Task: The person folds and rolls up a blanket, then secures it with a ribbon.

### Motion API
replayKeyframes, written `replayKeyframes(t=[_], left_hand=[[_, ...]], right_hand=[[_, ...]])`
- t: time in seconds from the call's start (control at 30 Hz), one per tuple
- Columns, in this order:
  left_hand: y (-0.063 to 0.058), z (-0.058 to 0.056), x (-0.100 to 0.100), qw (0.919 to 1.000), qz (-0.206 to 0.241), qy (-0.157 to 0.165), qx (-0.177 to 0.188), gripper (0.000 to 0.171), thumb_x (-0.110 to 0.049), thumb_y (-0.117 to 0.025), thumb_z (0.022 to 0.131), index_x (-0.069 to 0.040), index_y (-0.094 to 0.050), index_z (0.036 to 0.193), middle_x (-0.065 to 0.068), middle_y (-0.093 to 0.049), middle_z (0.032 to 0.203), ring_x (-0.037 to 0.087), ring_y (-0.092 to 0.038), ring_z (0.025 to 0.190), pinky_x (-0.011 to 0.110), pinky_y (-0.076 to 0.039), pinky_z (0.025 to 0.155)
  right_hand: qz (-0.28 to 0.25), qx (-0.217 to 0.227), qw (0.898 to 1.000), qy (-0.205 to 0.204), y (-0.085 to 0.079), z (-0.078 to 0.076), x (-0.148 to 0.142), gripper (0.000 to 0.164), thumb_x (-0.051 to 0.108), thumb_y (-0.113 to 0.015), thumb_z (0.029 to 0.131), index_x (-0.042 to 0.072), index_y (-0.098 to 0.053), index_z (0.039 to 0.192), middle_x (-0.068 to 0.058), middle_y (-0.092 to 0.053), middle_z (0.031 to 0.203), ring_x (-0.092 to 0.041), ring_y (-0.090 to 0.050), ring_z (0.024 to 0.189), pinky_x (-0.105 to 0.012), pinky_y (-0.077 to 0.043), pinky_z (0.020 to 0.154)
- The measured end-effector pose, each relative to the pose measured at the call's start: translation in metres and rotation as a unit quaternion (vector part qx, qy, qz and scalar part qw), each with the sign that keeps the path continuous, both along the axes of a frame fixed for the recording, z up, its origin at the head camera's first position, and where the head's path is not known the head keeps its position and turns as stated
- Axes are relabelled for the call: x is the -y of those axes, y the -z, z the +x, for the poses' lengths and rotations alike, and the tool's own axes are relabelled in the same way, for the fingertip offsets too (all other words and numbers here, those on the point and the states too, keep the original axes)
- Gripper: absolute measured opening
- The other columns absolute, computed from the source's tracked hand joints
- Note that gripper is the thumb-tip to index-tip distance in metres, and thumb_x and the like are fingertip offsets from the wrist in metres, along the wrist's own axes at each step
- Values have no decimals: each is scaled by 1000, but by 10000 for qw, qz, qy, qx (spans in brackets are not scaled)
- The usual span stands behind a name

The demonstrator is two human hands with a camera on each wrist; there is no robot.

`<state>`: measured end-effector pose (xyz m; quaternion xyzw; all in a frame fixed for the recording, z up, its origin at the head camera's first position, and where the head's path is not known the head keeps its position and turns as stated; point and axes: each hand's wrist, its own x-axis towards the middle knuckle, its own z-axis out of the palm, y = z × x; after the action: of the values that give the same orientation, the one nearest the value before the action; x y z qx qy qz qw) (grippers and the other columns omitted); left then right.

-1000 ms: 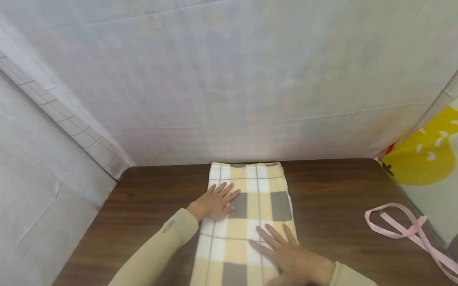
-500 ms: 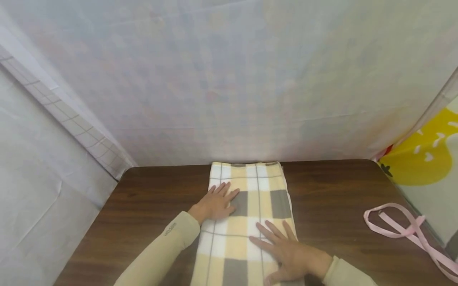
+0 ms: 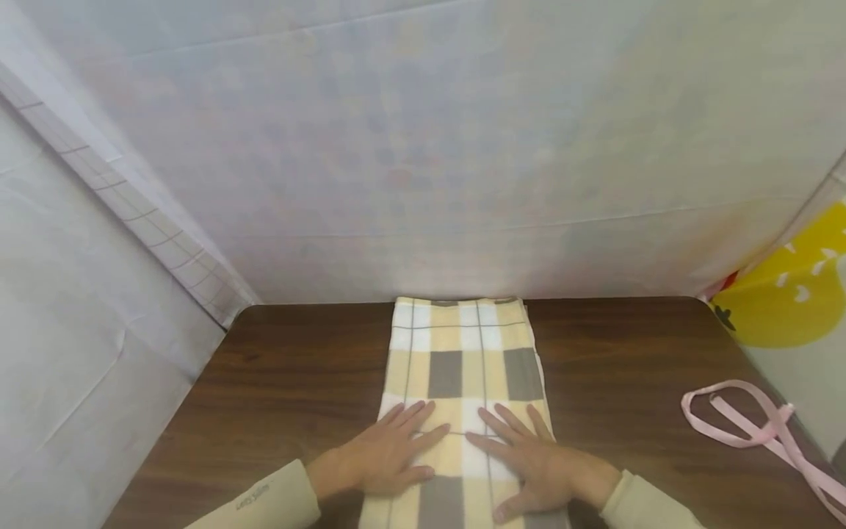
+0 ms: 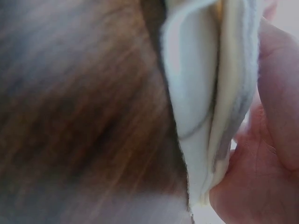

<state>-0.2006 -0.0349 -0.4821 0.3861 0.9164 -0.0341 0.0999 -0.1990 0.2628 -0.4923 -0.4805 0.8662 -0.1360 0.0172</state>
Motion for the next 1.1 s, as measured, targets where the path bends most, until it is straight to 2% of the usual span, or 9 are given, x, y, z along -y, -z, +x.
replayKeyframes(t=[0.3, 0.43, 0.57, 0.7, 0.8, 0.93, 0.97, 1.03, 1.1], left_hand=[[8, 46, 20, 9894, -242, 1048, -973, 75, -68, -22, 99, -25, -16, 160, 18, -19, 163, 29, -22, 150, 46, -29, 117], [13, 55, 26, 9807, -469, 1374, -1309, 78, -70, -22, 98, -26, -8, 161, 18, -18, 163, 29, -23, 150, 46, -30, 116], [15, 57, 29, 9819, -445, 1399, -1196, 74, -68, -19, 99, -28, -5, 160, 16, -15, 164, 26, -20, 151, 45, -28, 117], [16, 56, 31, 9825, -334, 1436, -1142, 75, -68, -21, 99, -28, -4, 160, 16, -14, 165, 26, -19, 151, 44, -28, 117], [16, 55, 32, 9833, -198, 1478, -1038, 75, -67, -24, 99, -27, -4, 160, 16, -13, 165, 26, -18, 151, 45, -28, 117], [17, 54, 34, 9853, 27, 1508, -805, 77, -67, -28, 99, -26, -4, 160, 17, -11, 165, 28, -17, 152, 48, -27, 117], [18, 53, 34, 9852, 86, 1525, -777, 77, -66, -30, 99, -26, -5, 160, 17, -12, 165, 29, -17, 151, 48, -27, 116], [18, 53, 35, 9846, 175, 1556, -778, 78, -66, -32, 99, -25, -6, 160, 18, -13, 165, 29, -18, 151, 48, -27, 116], [18, 53, 35, 9844, 243, 1561, -769, 78, -65, -33, 99, -25, -7, 160, 18, -13, 164, 29, -18, 151, 49, -27, 116]], right_hand=[[0, -172, 9998, 35, 0, 2, 1, 98, 73, -57, 80, 15, -32, 155, -25, -28, 157, -6, 22, 147, -28, 33, 105], [39, -420, 9991, 40, 0, 4, 2, 97, 73, -56, 80, 15, -34, 154, -27, -32, 155, -6, 24, 146, -29, 34, 106], [-74, -996, 9948, -175, 0, 9, 1, 88, 67, -57, 85, 11, -40, 151, -28, -37, 151, -9, 21, 148, -30, 30, 111], [-292, -1012, 9932, -501, -5, 22, -2, 69, 50, -61, 93, 13, -44, 149, -23, -38, 154, -24, -10, 153, -27, 16, 119], [-117, -674, 9968, -424, -12, 34, -5, 62, 53, -58, 94, 26, -46, 148, -11, -39, 156, -36, -38, 140, -39, -25, 119], [-117, -750, 9943, -751, -8, 39, -9, 56, 58, -59, 92, 32, -54, 141, -3, -51, 148, -37, -54, 126, -37, -24, 120], [-231, -882, 9913, -948, -5, 38, -10, 54, 57, -60, 92, 30, -57, 139, -4, -54, 145, -35, -54, 127, -31, -13, 122], [-521, -1325, 9811, -1312, 4, 37, -12, 53, 55, -62, 91, 25, -62, 135, -8, -58, 141, -28, -45, 137, -23, 8, 120], [-750, -1651, 9726, -1457, 11, 36, -13, 55, 57, -59, 92, 23, -62, 135, -10, -55, 144, -22, -31, 147, -26, 11, 120]])
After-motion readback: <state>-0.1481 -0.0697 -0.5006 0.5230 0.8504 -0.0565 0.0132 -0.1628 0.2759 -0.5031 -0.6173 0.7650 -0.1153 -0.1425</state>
